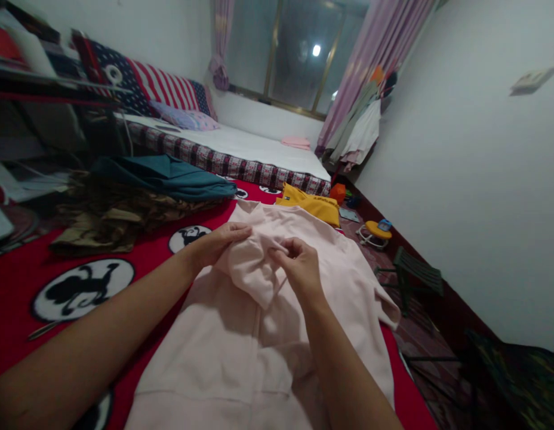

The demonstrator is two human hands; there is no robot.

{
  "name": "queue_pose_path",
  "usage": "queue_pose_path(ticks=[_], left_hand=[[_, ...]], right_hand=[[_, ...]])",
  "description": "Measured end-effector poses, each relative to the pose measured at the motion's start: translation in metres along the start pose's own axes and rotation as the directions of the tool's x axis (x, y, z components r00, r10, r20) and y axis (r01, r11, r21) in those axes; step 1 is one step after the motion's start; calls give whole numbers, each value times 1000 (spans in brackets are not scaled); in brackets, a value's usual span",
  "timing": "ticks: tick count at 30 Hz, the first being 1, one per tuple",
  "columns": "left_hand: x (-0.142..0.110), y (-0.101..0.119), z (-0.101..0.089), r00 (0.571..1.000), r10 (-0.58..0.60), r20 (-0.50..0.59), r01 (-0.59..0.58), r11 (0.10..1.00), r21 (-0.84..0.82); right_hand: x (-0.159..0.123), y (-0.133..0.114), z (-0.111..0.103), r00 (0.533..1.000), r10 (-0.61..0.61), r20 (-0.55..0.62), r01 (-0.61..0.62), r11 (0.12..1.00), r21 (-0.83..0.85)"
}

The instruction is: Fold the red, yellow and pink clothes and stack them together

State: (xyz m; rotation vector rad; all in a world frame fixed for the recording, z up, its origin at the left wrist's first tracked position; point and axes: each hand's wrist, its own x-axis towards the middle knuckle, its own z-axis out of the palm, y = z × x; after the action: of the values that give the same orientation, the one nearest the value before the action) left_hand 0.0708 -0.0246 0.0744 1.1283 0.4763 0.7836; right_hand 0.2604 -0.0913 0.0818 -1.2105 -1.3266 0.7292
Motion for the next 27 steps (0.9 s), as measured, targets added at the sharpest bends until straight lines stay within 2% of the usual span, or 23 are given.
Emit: queue_pose_path(ticks=[1,3,5,6,8,9,10,11,12,13,14,15,17,18,20,21,23,25,27], left_hand=[[0,2,-2,1000,17,-11,-17,999,39],[-2,7,-5,998,62,-2,-61,989,136],[-6,15,-8,995,68,68,-82,969,235],[-9,20,-9,992,53,112,-83,956,281],[-16,30,-11,978,-13,208,-68,924,376],[-20,36,-11,965,-58,255,-56,907,416],[-23,41,-11,950,-98,298,-48,894,446],[-27,45,-11,934,-128,333,-44,885,464],[-29,49,-11,925,-142,352,-44,881,472],[-30,52,-12,928,-132,348,-52,881,471],[-30,53,-12,942,-102,319,-63,882,468],[-28,52,-13,962,-60,265,-74,879,470],[-21,45,-18,994,39,99,-84,864,496],[-16,39,-22,996,87,2,-76,853,517],[-5,23,-31,970,170,-174,-42,822,568],[0,14,-37,949,200,-243,-18,806,592],[8,-3,-47,909,245,-336,17,785,619],[12,-16,-56,873,299,-384,12,776,631],[16,-24,-61,834,375,-405,-14,748,664]], right_hand=[[0,-4,-4,993,-76,-86,72,996,-51],[-1,-15,-12,941,-261,-217,233,961,-147],[-4,-26,-16,905,-358,-228,330,931,-155],[-6,-32,-17,913,-355,-201,340,935,-106],[-12,-44,-20,964,-259,-55,263,963,67],[-15,-49,-22,977,-190,95,174,972,158],[-17,-54,-25,949,-125,291,61,974,220],[-19,-59,-28,865,-66,498,-60,971,232],[-20,-63,-30,742,-19,670,-159,966,203],[-21,-65,-32,627,12,779,-217,963,161],[-21,-66,-32,560,24,828,-232,964,128],[-21,-64,-29,554,26,832,-213,971,111],[-20,-54,-17,646,13,763,-122,989,87],[-21,-45,-8,698,2,716,-69,995,65],[-24,-23,14,762,-31,646,37,999,4],[-27,-11,25,776,-65,627,105,994,-26],[-32,11,44,759,-162,631,282,955,-94],[-37,27,57,712,-225,665,435,885,-167],[-40,34,61,688,-224,690,503,833,-231]])
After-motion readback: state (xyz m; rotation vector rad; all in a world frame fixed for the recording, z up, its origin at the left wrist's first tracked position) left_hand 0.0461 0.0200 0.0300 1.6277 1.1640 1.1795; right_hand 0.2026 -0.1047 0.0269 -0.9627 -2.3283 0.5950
